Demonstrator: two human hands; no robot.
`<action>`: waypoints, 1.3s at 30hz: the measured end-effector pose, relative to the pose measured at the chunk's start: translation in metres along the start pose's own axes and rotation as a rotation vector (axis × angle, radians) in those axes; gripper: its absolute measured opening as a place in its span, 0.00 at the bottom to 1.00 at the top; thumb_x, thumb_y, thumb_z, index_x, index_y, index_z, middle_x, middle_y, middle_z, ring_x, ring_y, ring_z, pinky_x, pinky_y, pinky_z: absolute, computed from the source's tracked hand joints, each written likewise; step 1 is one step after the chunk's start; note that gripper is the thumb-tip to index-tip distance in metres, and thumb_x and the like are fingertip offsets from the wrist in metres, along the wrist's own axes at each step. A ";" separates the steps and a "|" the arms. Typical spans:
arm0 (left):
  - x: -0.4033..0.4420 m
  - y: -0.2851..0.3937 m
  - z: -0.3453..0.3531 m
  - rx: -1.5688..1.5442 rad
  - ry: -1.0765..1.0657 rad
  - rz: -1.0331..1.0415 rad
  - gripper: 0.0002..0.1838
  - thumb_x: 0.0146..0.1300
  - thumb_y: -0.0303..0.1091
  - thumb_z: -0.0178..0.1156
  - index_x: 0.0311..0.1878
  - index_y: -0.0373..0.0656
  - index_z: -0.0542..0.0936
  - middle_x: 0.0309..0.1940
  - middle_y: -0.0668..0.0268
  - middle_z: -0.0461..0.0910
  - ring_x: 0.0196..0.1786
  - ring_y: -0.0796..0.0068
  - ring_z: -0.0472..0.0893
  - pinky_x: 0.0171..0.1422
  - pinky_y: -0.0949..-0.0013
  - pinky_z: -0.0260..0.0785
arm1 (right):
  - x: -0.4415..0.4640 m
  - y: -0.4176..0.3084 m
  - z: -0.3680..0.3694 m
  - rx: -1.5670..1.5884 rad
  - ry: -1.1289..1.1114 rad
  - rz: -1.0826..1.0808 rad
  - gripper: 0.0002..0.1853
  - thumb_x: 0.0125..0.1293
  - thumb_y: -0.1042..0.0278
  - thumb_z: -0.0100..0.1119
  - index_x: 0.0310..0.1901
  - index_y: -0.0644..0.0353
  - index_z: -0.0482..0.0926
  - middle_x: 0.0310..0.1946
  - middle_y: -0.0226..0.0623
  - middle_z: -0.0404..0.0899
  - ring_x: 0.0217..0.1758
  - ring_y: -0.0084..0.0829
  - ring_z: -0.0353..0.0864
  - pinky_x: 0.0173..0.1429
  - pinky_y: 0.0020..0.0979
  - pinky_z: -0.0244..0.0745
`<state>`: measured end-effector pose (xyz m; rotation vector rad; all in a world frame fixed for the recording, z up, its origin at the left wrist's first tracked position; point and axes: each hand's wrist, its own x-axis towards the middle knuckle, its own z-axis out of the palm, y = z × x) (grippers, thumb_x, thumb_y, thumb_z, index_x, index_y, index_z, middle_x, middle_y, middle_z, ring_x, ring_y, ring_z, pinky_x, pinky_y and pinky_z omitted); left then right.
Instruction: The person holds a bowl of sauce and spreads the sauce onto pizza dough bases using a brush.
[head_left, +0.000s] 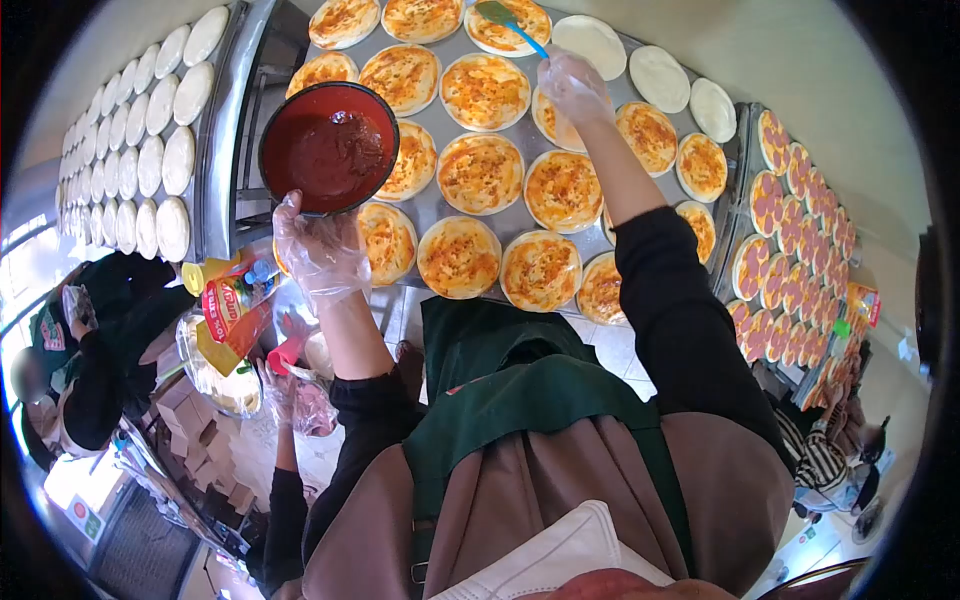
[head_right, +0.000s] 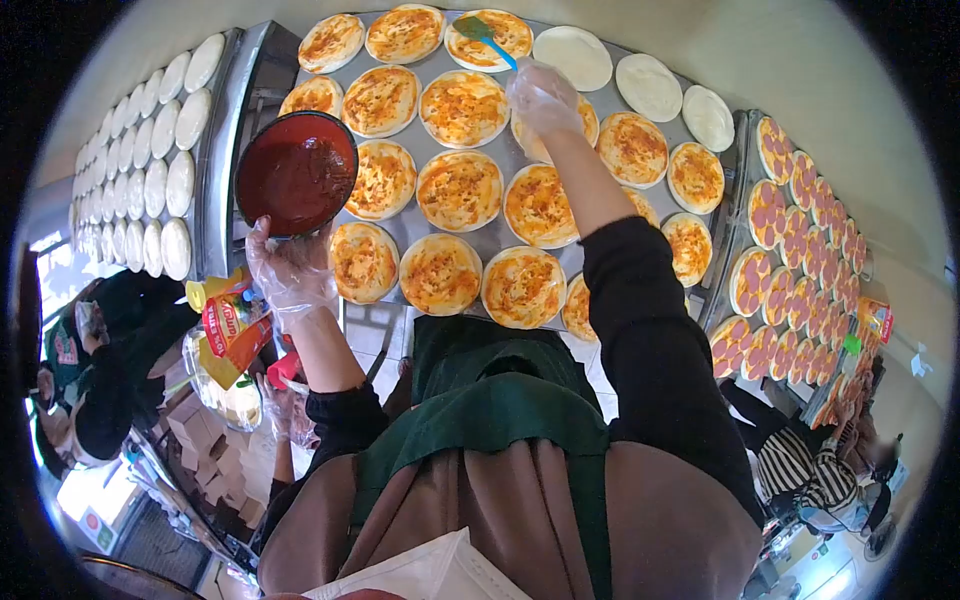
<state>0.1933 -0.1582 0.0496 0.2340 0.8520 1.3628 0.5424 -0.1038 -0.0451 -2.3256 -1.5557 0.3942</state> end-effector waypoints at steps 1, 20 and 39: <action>-0.001 -0.002 -0.001 0.003 0.002 0.007 0.41 0.49 0.36 0.64 0.69 0.43 0.61 0.66 0.53 0.66 0.69 0.49 0.66 0.73 0.41 0.59 | 0.006 0.001 0.001 -0.012 -0.002 -0.054 0.10 0.62 0.61 0.52 0.38 0.52 0.80 0.36 0.46 0.83 0.43 0.44 0.84 0.46 0.43 0.77; 0.002 -0.080 0.050 0.171 0.004 -0.033 0.34 0.53 0.41 0.60 0.65 0.43 0.67 0.63 0.56 0.71 0.66 0.57 0.71 0.67 0.45 0.66 | -0.038 0.072 -0.045 -0.194 -0.020 -0.151 0.12 0.63 0.61 0.48 0.38 0.54 0.81 0.39 0.46 0.82 0.44 0.44 0.82 0.47 0.40 0.77; 0.024 -0.137 0.061 0.262 -0.110 -0.121 0.15 0.54 0.39 0.64 0.45 0.48 0.78 0.44 0.67 0.80 0.48 0.69 0.79 0.52 0.61 0.73 | -0.134 0.105 -0.151 0.839 -0.375 -0.012 0.13 0.71 0.62 0.52 0.49 0.60 0.78 0.28 0.22 0.71 0.27 0.18 0.68 0.31 0.23 0.66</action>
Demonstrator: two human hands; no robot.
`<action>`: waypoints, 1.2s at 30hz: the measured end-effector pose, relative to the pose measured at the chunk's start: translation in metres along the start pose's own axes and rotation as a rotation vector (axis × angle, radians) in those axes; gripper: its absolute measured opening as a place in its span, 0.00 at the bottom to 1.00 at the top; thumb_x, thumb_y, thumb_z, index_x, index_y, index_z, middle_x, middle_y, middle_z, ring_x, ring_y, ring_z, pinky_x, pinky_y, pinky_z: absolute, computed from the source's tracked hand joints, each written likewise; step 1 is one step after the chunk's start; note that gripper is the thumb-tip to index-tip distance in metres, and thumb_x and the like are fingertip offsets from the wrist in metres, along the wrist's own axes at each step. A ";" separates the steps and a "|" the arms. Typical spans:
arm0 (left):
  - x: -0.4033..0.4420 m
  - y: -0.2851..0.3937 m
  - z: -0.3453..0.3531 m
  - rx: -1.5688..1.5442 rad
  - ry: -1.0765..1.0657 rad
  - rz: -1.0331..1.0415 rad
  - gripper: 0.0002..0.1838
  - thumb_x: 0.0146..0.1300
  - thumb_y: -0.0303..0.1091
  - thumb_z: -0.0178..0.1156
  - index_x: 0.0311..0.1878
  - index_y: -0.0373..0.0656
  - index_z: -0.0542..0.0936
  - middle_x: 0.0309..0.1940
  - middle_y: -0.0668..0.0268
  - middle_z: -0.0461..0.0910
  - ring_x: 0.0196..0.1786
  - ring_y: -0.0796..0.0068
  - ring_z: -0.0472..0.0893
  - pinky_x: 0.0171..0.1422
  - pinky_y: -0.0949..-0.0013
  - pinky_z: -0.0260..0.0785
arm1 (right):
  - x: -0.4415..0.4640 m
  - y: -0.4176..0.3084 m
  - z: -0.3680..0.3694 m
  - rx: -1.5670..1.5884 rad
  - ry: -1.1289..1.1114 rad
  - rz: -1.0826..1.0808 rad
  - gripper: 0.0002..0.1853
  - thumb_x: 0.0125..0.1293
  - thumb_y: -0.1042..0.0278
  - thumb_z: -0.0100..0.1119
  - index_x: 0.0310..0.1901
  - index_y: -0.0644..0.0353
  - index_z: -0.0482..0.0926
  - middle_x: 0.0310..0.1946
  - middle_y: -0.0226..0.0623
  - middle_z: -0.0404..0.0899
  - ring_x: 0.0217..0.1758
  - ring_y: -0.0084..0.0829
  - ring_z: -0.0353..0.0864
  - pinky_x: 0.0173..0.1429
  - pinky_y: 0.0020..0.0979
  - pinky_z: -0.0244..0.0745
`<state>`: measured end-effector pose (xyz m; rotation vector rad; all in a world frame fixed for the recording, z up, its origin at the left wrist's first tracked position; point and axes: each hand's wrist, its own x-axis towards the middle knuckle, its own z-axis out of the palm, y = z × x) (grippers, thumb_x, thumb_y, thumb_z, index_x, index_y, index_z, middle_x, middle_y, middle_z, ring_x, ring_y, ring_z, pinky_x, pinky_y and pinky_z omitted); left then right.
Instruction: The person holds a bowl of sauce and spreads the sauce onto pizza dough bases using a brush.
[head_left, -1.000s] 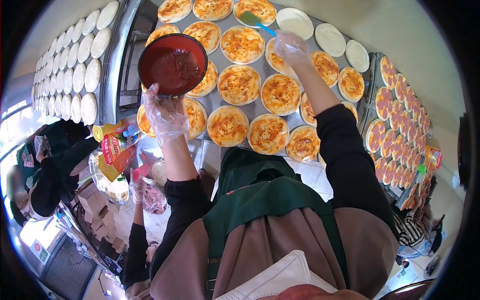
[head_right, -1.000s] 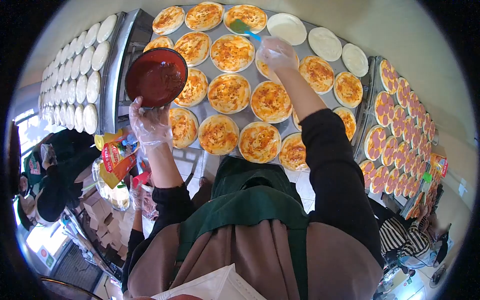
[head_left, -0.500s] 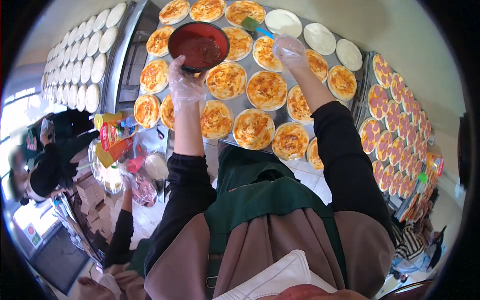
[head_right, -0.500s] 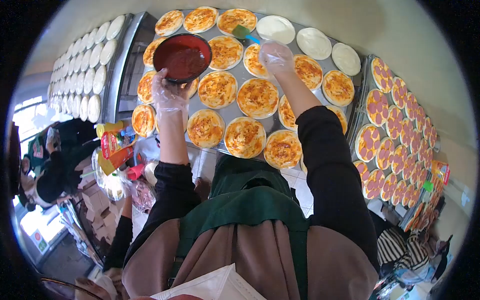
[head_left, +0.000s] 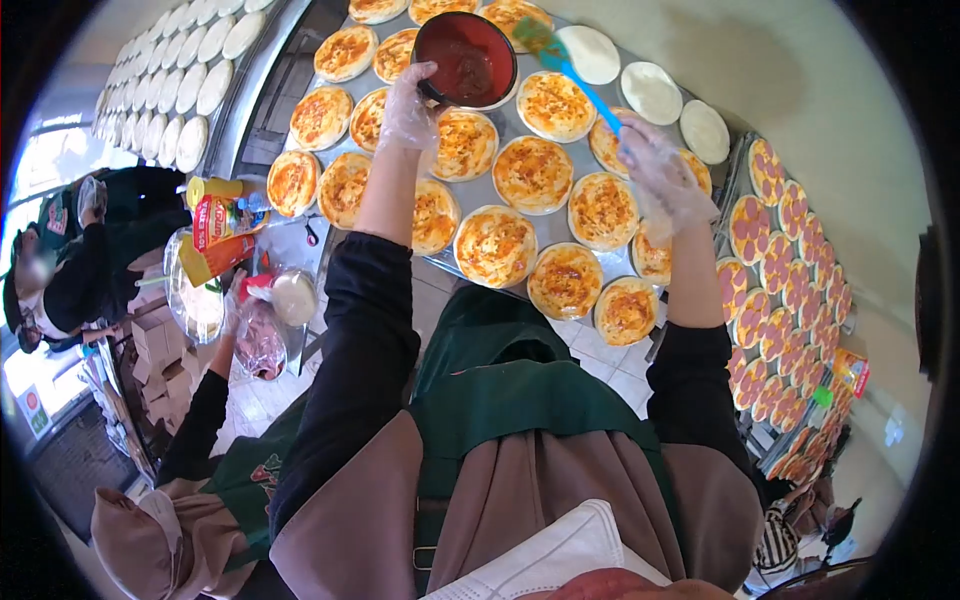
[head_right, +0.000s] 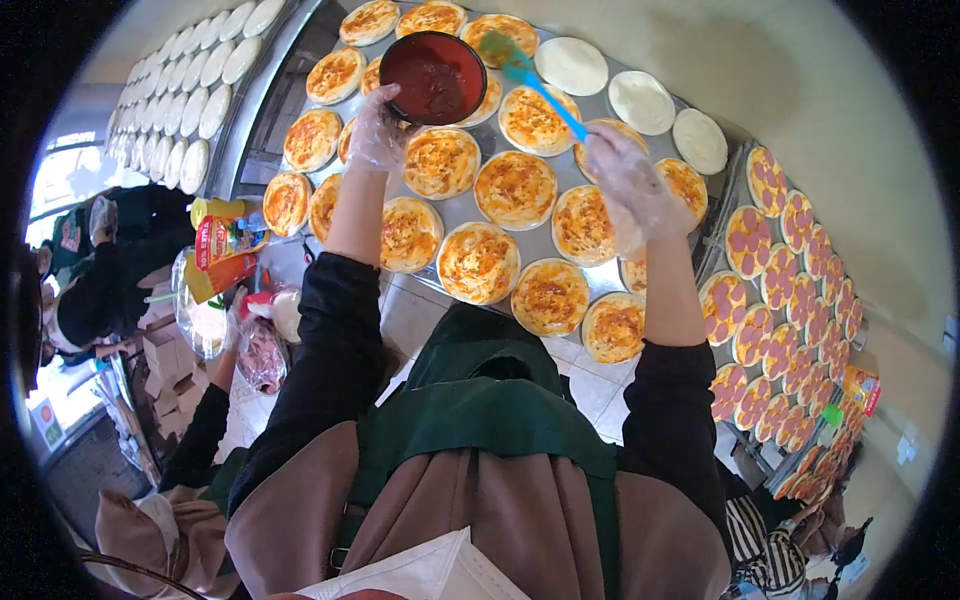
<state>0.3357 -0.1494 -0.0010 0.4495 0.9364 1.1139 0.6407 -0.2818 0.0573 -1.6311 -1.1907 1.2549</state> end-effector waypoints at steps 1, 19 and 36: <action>0.005 0.000 0.002 -0.001 -0.011 -0.013 0.15 0.54 0.39 0.64 0.45 0.48 0.78 0.44 0.67 0.80 0.48 0.69 0.79 0.52 0.61 0.73 | -0.003 0.000 0.003 -0.097 -0.035 -0.080 0.12 0.71 0.63 0.52 0.49 0.59 0.78 0.27 0.26 0.74 0.26 0.23 0.73 0.31 0.26 0.68; 0.063 -0.024 0.055 1.007 -0.248 0.155 0.43 0.47 0.59 0.66 0.60 0.35 0.75 0.43 0.59 0.82 0.45 0.69 0.80 0.49 0.69 0.70 | -0.006 0.046 0.016 0.165 -0.166 0.218 0.14 0.71 0.57 0.52 0.46 0.57 0.82 0.21 0.20 0.68 0.21 0.11 0.63 0.24 0.17 0.59; 0.067 -0.057 0.095 0.295 -0.233 -0.299 0.20 0.55 0.39 0.67 0.51 0.48 0.78 0.48 0.67 0.79 0.52 0.72 0.76 0.59 0.61 0.68 | 0.002 0.053 0.018 0.254 -0.004 0.374 0.17 0.72 0.53 0.46 0.48 0.54 0.80 0.17 0.18 0.57 0.15 0.14 0.56 0.19 0.20 0.55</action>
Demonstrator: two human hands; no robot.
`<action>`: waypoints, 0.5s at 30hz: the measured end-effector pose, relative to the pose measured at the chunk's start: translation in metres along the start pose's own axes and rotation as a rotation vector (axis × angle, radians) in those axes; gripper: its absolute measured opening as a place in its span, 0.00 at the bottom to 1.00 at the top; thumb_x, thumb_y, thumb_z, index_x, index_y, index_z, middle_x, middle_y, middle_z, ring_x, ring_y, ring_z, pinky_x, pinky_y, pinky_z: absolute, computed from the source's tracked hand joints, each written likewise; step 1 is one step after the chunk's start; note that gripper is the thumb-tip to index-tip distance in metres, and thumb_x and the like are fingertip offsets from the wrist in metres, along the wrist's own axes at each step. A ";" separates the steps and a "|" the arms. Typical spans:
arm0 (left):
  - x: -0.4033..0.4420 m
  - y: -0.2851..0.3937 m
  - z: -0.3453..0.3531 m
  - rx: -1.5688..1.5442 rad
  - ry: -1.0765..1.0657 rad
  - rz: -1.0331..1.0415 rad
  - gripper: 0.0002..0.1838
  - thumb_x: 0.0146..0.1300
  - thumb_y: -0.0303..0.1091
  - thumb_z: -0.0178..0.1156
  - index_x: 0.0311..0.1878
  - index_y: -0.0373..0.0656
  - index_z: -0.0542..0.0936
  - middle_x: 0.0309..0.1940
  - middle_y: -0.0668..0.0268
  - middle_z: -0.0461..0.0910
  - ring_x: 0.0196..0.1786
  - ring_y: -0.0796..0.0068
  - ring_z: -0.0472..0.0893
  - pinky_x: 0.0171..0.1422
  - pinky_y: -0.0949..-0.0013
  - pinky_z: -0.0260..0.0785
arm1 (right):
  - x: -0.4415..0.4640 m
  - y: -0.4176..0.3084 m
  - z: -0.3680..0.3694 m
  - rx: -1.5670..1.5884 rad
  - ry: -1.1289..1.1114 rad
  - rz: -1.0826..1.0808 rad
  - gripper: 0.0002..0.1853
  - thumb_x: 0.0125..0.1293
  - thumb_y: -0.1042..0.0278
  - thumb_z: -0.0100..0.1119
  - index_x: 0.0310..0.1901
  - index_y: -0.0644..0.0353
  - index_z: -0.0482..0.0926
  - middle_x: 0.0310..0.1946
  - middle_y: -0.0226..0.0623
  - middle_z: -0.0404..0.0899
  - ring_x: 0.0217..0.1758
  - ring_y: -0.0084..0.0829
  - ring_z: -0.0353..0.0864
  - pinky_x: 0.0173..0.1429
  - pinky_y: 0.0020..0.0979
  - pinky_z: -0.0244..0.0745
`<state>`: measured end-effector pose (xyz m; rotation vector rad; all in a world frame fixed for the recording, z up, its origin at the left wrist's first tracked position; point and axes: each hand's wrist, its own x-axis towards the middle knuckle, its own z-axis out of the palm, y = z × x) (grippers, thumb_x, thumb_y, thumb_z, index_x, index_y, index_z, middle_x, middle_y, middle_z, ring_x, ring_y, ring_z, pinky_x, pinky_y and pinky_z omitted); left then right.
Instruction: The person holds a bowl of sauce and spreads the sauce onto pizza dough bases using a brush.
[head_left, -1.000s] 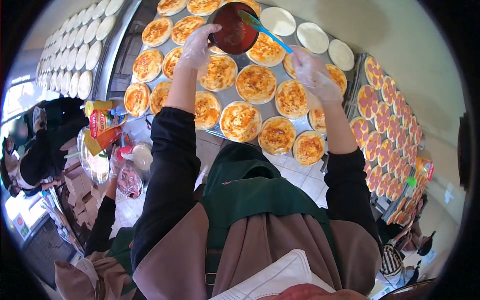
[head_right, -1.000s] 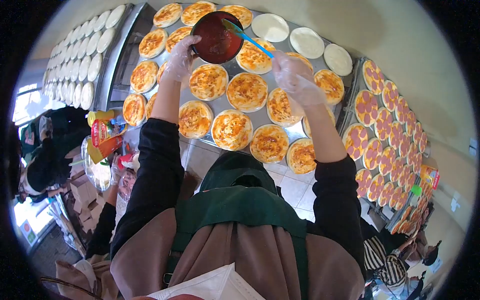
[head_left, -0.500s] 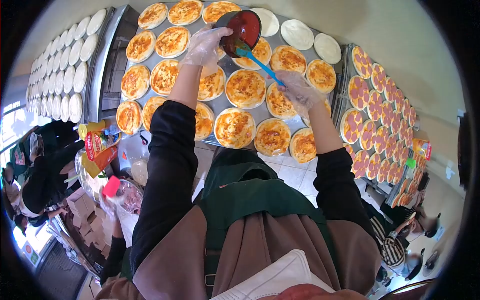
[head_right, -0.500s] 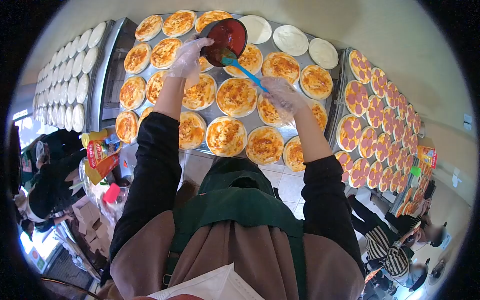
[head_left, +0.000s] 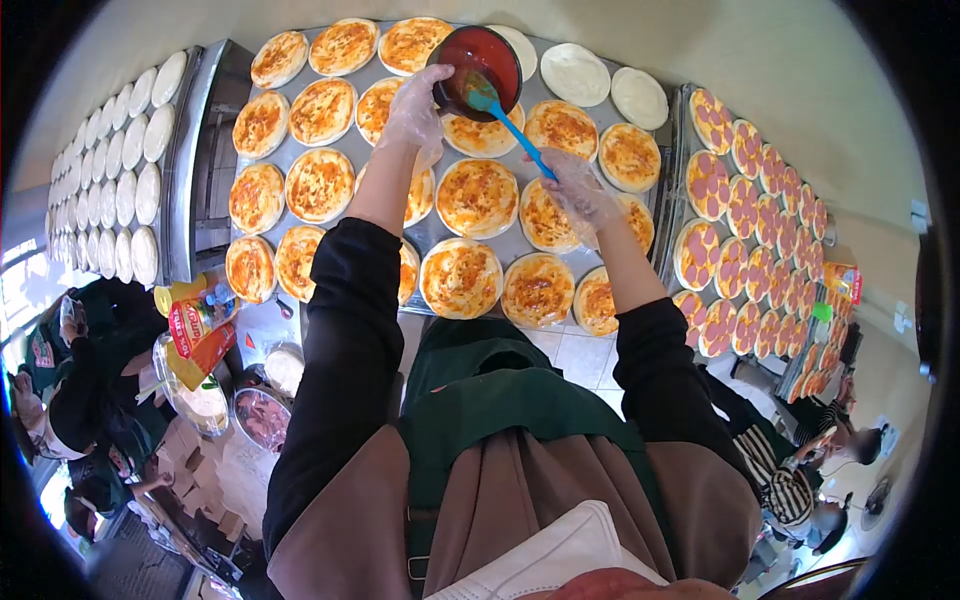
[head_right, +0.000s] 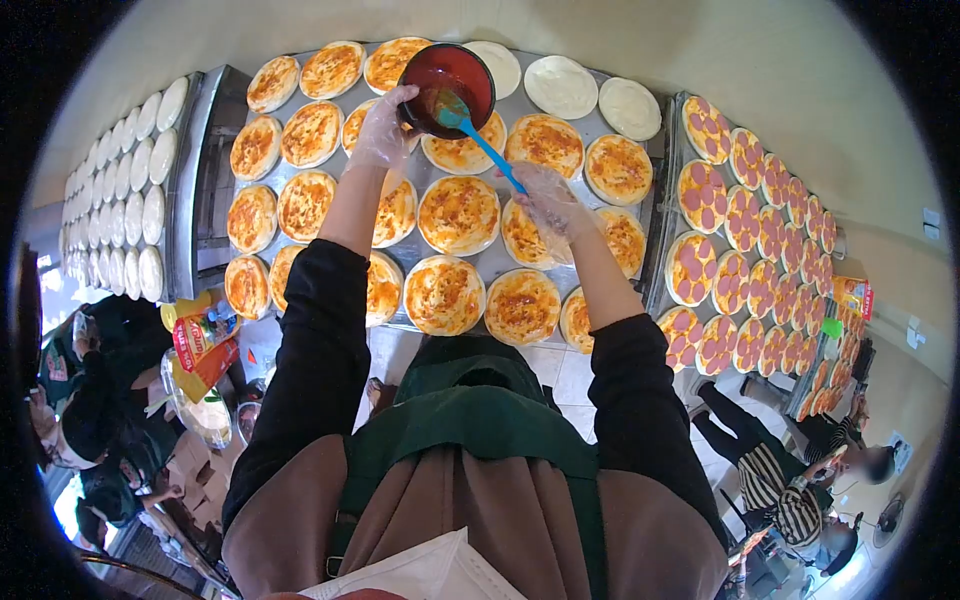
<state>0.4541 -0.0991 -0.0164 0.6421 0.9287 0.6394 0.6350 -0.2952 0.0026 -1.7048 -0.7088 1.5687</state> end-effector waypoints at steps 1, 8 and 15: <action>0.007 -0.002 0.001 -0.081 0.034 -0.026 0.20 0.56 0.39 0.66 0.52 0.49 0.78 0.49 0.67 0.79 0.52 0.71 0.76 0.60 0.60 0.68 | 0.004 0.002 -0.004 0.008 -0.009 -0.029 0.16 0.73 0.54 0.47 0.48 0.54 0.80 0.19 0.20 0.60 0.18 0.14 0.59 0.22 0.20 0.56; 0.005 0.001 0.012 -0.299 0.151 0.031 0.22 0.58 0.42 0.62 0.56 0.52 0.74 0.53 0.66 0.78 0.56 0.66 0.76 0.64 0.53 0.66 | 0.020 0.000 -0.027 -0.010 0.126 -0.076 0.18 0.71 0.52 0.48 0.48 0.55 0.81 0.23 0.21 0.65 0.23 0.14 0.62 0.26 0.20 0.58; -0.017 0.004 -0.020 -0.291 0.310 0.067 0.23 0.58 0.45 0.62 0.57 0.53 0.72 0.58 0.66 0.76 0.59 0.67 0.75 0.61 0.51 0.65 | 0.084 0.015 -0.048 -0.160 0.380 -0.352 0.18 0.69 0.53 0.49 0.51 0.55 0.79 0.22 0.26 0.73 0.19 0.27 0.70 0.23 0.31 0.66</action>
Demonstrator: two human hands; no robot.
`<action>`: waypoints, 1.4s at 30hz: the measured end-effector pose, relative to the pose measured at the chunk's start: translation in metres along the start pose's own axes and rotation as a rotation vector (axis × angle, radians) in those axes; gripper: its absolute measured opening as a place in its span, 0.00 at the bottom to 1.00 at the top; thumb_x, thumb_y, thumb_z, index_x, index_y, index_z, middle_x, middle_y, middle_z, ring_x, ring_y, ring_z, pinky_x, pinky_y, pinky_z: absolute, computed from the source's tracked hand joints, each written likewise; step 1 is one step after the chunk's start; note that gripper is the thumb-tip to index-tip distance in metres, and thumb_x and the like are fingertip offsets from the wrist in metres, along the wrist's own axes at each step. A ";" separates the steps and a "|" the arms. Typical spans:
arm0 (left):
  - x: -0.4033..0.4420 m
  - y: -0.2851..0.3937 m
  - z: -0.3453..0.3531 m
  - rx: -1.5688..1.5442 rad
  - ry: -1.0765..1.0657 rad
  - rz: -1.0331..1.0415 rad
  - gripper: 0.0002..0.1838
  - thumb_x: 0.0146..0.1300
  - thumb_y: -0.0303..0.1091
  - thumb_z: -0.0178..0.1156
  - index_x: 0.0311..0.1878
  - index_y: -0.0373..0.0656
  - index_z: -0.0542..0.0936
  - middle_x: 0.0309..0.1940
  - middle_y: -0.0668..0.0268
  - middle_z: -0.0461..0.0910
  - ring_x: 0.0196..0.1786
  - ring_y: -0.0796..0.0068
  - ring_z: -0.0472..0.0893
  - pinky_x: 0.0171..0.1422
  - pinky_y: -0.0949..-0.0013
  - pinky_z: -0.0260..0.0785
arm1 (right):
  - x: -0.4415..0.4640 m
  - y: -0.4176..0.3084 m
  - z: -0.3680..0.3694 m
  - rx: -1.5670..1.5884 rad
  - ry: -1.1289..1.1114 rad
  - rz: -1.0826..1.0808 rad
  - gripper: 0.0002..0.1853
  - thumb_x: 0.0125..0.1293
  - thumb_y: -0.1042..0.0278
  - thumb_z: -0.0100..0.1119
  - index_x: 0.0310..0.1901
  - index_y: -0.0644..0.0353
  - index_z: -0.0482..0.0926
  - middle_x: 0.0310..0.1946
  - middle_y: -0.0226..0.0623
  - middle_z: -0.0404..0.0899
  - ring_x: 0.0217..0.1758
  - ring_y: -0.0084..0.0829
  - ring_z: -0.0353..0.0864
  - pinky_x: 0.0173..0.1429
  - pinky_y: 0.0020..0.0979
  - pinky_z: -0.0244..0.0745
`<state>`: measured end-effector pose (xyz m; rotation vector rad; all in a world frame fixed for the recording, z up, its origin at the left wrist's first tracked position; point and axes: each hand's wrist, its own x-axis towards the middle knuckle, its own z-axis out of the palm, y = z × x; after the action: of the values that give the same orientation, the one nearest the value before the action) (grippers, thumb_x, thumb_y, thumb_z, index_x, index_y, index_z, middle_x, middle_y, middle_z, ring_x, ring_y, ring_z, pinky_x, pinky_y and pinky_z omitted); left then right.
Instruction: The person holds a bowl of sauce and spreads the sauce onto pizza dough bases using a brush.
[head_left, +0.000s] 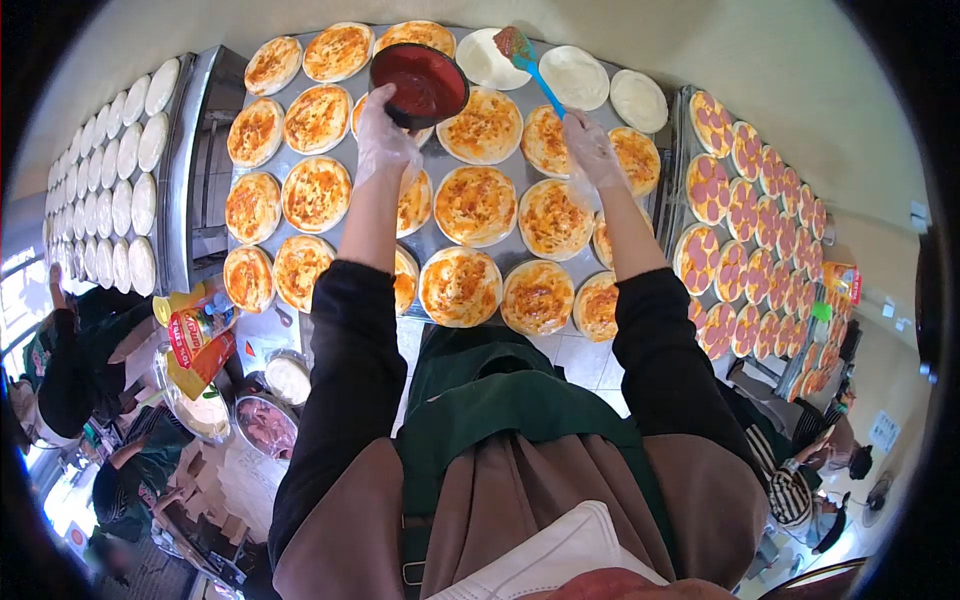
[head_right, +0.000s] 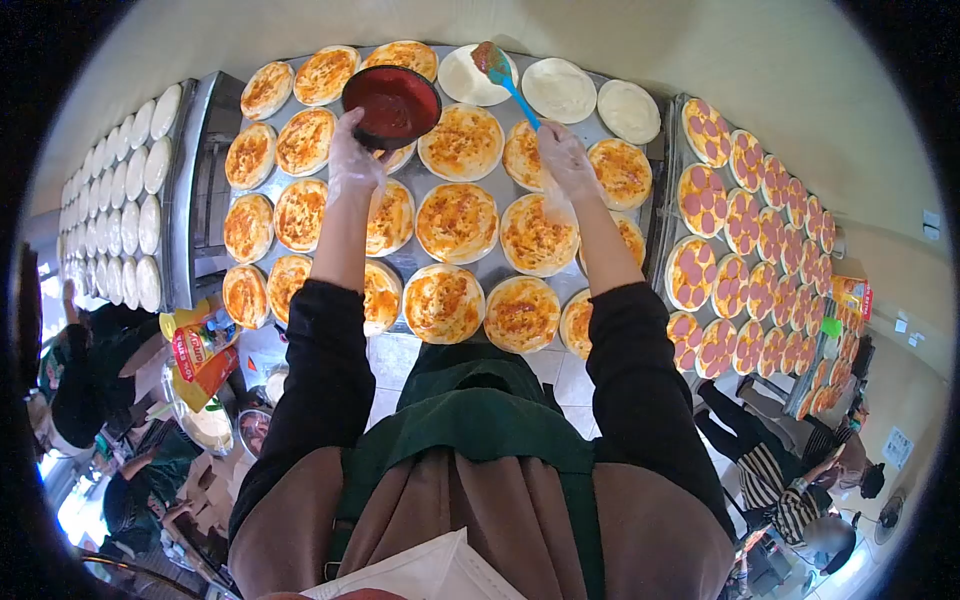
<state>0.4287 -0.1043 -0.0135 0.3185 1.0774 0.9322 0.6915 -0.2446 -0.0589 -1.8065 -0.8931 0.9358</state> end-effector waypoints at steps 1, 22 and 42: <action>-0.006 0.003 -0.006 0.002 0.002 0.001 0.23 0.58 0.45 0.62 0.57 0.53 0.72 0.58 0.66 0.76 0.59 0.67 0.75 0.61 0.51 0.65 | 0.013 0.011 0.005 -0.329 0.156 -0.175 0.17 0.69 0.56 0.49 0.50 0.55 0.80 0.26 0.34 0.77 0.26 0.32 0.76 0.29 0.33 0.70; -0.107 0.024 -0.089 -0.220 -0.066 0.204 0.36 0.55 0.39 0.63 0.67 0.39 0.65 0.64 0.52 0.70 0.66 0.52 0.72 0.65 0.45 0.70 | 0.005 0.027 0.047 -0.930 0.215 -0.207 0.17 0.68 0.60 0.50 0.56 0.50 0.79 0.36 0.48 0.82 0.40 0.47 0.83 0.44 0.46 0.76; -0.120 0.037 -0.103 -0.243 -0.062 0.232 0.37 0.55 0.38 0.63 0.68 0.41 0.64 0.65 0.53 0.69 0.67 0.52 0.70 0.66 0.44 0.69 | 0.031 -0.004 0.045 -0.850 0.160 -0.060 0.18 0.69 0.57 0.46 0.55 0.50 0.77 0.38 0.47 0.83 0.46 0.47 0.82 0.50 0.46 0.75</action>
<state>0.3044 -0.1967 0.0344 0.2728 0.8710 1.2396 0.6658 -0.1995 -0.0773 -2.4908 -1.3543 0.3603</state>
